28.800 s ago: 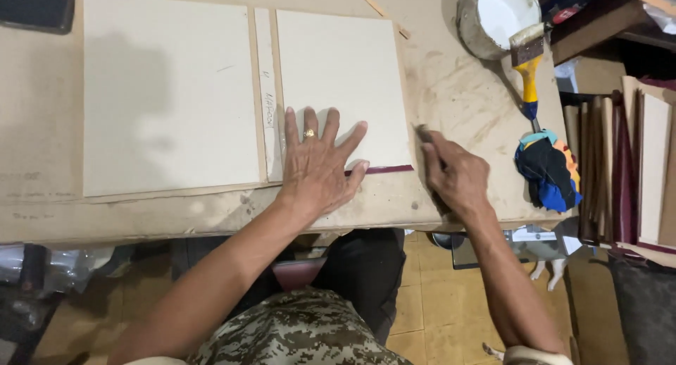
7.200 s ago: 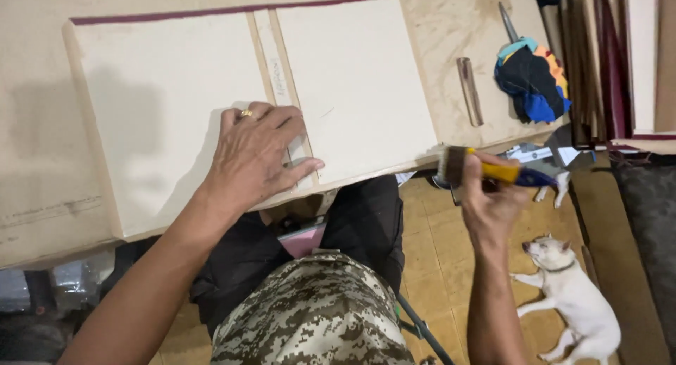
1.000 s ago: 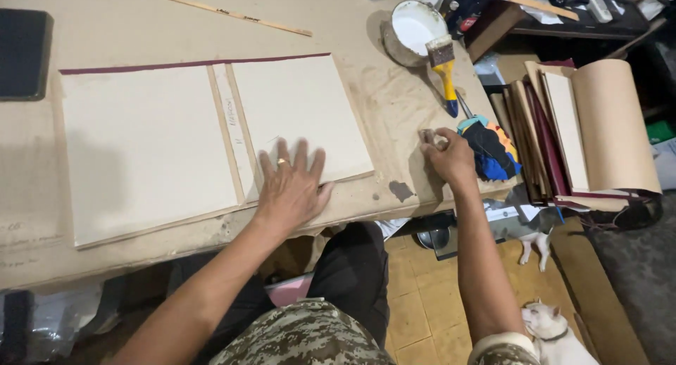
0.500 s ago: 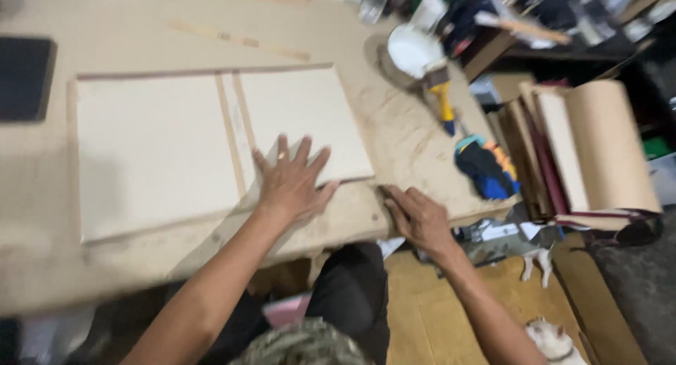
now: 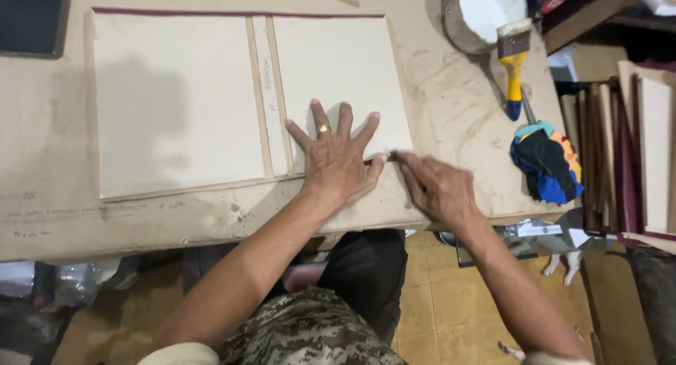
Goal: The person applies white glue to the edges of a rectangular board using a brush, then presses a maroon strip of tape along the glued edge and smooths it with a small tool. The process is repeated on multiple edges of the board.
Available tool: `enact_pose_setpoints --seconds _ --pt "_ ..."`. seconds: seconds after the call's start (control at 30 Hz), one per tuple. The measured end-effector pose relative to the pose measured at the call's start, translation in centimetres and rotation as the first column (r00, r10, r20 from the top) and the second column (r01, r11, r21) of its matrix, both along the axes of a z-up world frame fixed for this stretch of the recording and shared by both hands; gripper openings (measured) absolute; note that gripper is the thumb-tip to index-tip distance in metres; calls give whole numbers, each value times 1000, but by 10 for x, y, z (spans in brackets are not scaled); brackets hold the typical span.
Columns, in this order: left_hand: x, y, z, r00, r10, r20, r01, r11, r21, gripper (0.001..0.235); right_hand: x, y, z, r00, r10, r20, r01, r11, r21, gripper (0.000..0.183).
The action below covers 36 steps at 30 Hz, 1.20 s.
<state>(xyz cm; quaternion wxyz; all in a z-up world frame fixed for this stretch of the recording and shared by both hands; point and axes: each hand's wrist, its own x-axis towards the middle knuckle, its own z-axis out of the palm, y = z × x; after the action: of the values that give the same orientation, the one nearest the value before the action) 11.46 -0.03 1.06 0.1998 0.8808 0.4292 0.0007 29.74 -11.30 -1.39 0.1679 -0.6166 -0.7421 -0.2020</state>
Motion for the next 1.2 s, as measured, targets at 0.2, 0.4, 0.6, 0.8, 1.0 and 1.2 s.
enact_pose_setpoints --seconds 0.2,0.4,0.6,0.8,1.0,1.2 --pt "-2 3 2 1000 -24 12 24 999 29 66 27 25 0 987 -74 -142 65 996 -63 15" --pt "-6 2 4 998 -57 -12 58 998 34 65 -7 -14 -18 963 -207 -172 198 978 -69 15" --pt "-7 14 -6 993 -101 -60 105 991 84 58 7 15 -8 971 -217 -102 218 976 -9 25" --pt "-12 22 -22 991 -131 -5 131 984 121 54 -16 -6 -18 940 -207 -271 198 978 -60 24" --pt "-12 27 -23 990 -130 54 115 967 228 46 -14 18 -14 965 -252 -73 248 967 -57 27" --pt "-15 30 -39 979 -113 170 77 975 207 47 -60 4 -25 959 -282 20 283 951 -126 28"
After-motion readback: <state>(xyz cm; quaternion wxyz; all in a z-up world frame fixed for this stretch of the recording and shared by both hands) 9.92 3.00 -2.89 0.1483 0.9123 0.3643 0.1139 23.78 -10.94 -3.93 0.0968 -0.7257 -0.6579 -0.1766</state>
